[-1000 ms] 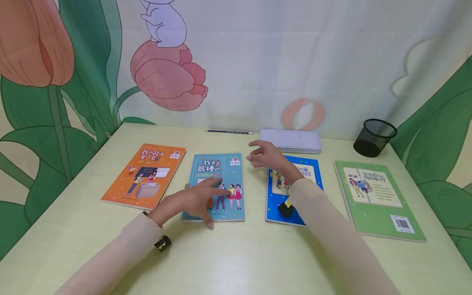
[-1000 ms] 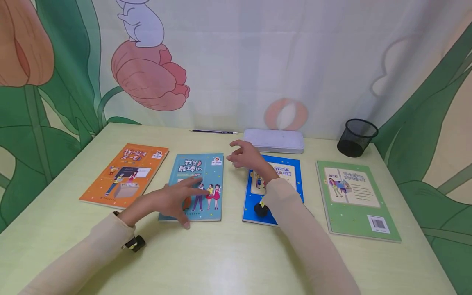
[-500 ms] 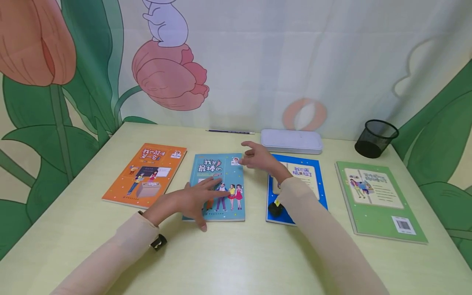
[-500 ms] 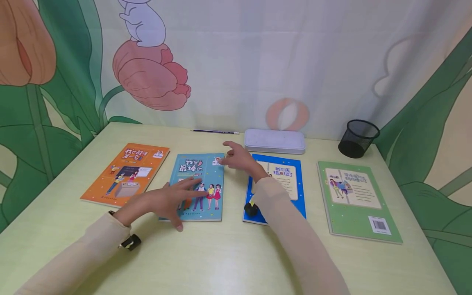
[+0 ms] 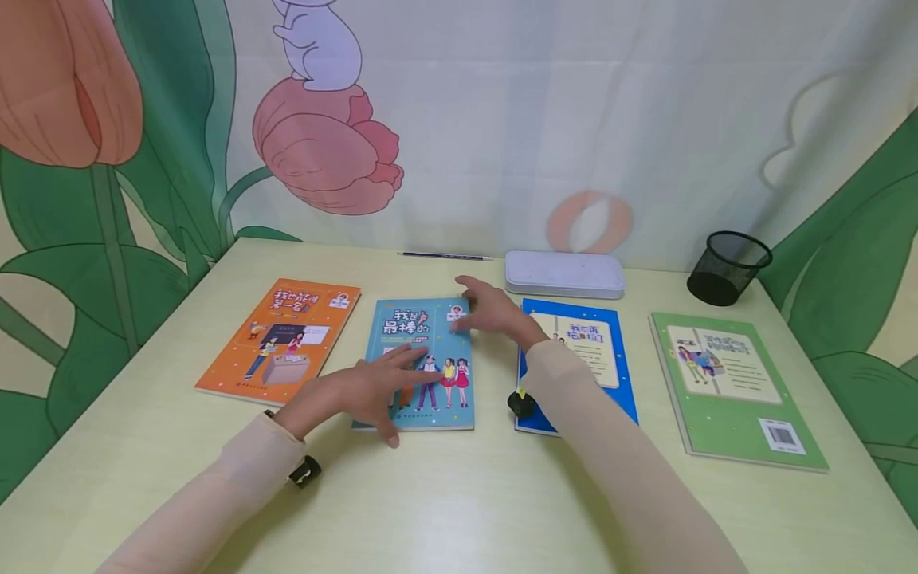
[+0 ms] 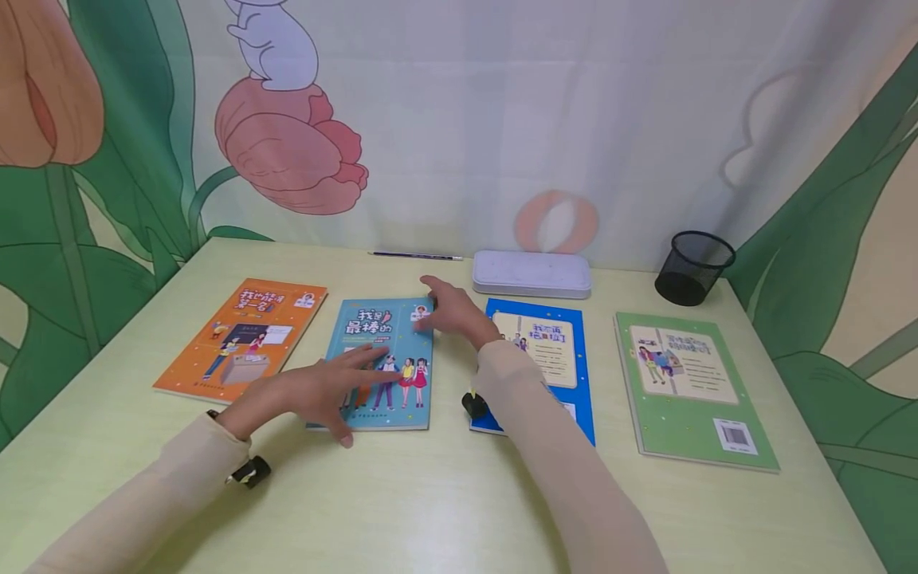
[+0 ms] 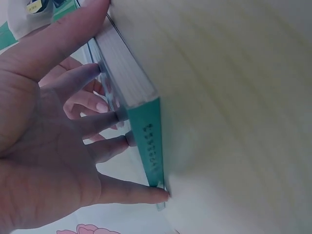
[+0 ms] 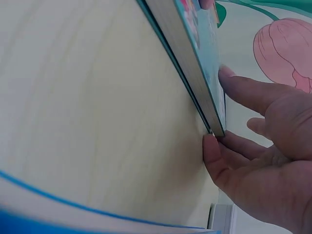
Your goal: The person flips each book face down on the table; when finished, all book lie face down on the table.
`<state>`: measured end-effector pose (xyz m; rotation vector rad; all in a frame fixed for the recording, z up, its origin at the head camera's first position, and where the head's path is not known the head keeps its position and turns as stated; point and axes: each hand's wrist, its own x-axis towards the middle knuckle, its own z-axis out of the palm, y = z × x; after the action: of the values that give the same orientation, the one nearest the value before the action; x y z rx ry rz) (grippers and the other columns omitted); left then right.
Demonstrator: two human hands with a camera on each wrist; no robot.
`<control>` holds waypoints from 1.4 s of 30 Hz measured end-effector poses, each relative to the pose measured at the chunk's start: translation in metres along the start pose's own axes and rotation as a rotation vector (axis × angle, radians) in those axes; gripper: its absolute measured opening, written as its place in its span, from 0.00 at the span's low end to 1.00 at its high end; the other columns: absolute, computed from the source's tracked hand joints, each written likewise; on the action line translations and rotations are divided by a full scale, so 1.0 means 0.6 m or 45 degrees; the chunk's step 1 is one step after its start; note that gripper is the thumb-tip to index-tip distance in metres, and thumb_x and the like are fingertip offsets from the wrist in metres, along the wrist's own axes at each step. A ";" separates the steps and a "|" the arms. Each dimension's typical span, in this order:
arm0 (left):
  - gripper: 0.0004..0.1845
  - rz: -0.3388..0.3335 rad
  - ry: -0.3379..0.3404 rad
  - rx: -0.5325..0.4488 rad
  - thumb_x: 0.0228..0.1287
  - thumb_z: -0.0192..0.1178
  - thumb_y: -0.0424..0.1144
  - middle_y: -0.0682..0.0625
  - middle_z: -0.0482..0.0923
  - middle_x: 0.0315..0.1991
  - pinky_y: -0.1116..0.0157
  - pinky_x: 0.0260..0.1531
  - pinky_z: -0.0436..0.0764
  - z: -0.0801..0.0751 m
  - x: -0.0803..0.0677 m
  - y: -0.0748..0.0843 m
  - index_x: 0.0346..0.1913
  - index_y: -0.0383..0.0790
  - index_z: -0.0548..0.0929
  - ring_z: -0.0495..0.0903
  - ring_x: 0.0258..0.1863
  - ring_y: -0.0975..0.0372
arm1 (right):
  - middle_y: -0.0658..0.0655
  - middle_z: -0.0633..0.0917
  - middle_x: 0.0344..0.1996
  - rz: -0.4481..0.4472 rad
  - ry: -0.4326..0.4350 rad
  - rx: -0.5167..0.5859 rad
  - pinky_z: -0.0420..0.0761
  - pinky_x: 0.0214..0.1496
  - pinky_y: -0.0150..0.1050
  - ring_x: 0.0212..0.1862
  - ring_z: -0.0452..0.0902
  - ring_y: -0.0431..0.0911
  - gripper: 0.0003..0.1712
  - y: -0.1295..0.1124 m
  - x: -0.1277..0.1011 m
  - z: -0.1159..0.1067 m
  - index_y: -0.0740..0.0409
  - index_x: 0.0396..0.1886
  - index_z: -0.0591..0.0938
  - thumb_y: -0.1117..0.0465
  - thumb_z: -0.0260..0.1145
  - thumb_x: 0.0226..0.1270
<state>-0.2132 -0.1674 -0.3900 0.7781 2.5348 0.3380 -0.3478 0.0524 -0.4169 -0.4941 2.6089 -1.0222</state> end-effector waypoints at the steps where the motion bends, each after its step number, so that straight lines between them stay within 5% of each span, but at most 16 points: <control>1: 0.54 0.004 0.000 0.000 0.46 0.81 0.44 0.44 0.40 0.82 0.29 0.68 0.56 0.000 0.000 0.000 0.77 0.57 0.62 0.36 0.81 0.43 | 0.63 0.70 0.72 0.003 -0.002 -0.020 0.67 0.74 0.54 0.72 0.67 0.57 0.52 -0.003 0.000 0.001 0.48 0.79 0.58 0.55 0.76 0.60; 6: 0.53 0.015 0.001 -0.006 0.46 0.80 0.44 0.43 0.40 0.82 0.37 0.70 0.63 0.000 0.002 0.001 0.77 0.55 0.63 0.37 0.81 0.42 | 0.63 0.70 0.72 0.014 -0.018 -0.095 0.68 0.74 0.53 0.70 0.69 0.57 0.53 -0.018 -0.004 0.004 0.46 0.79 0.57 0.54 0.77 0.59; 31: 0.51 0.018 0.018 0.016 0.46 0.81 0.44 0.43 0.44 0.82 0.39 0.70 0.64 0.004 0.006 -0.001 0.75 0.58 0.66 0.40 0.81 0.43 | 0.61 0.68 0.73 0.057 0.007 -0.320 0.65 0.73 0.59 0.72 0.59 0.62 0.49 -0.041 0.015 0.012 0.47 0.76 0.65 0.48 0.77 0.56; 36: 0.51 0.004 0.015 0.011 0.46 0.81 0.43 0.45 0.43 0.82 0.40 0.70 0.64 0.003 0.007 0.000 0.75 0.59 0.66 0.39 0.81 0.44 | 0.62 0.67 0.73 0.059 0.003 -0.197 0.65 0.75 0.54 0.74 0.61 0.58 0.48 -0.037 0.020 0.014 0.51 0.76 0.64 0.54 0.77 0.58; 42: 0.51 -0.005 0.017 0.000 0.46 0.81 0.42 0.45 0.43 0.82 0.41 0.70 0.65 0.000 0.003 0.002 0.75 0.59 0.66 0.39 0.81 0.44 | 0.62 0.66 0.74 0.131 -0.010 0.177 0.63 0.77 0.53 0.73 0.63 0.58 0.42 -0.032 0.019 0.007 0.55 0.76 0.64 0.62 0.72 0.63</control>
<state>-0.2139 -0.1652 -0.3903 0.7736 2.5484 0.3430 -0.3523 0.0321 -0.4081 -0.3267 2.5052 -1.1548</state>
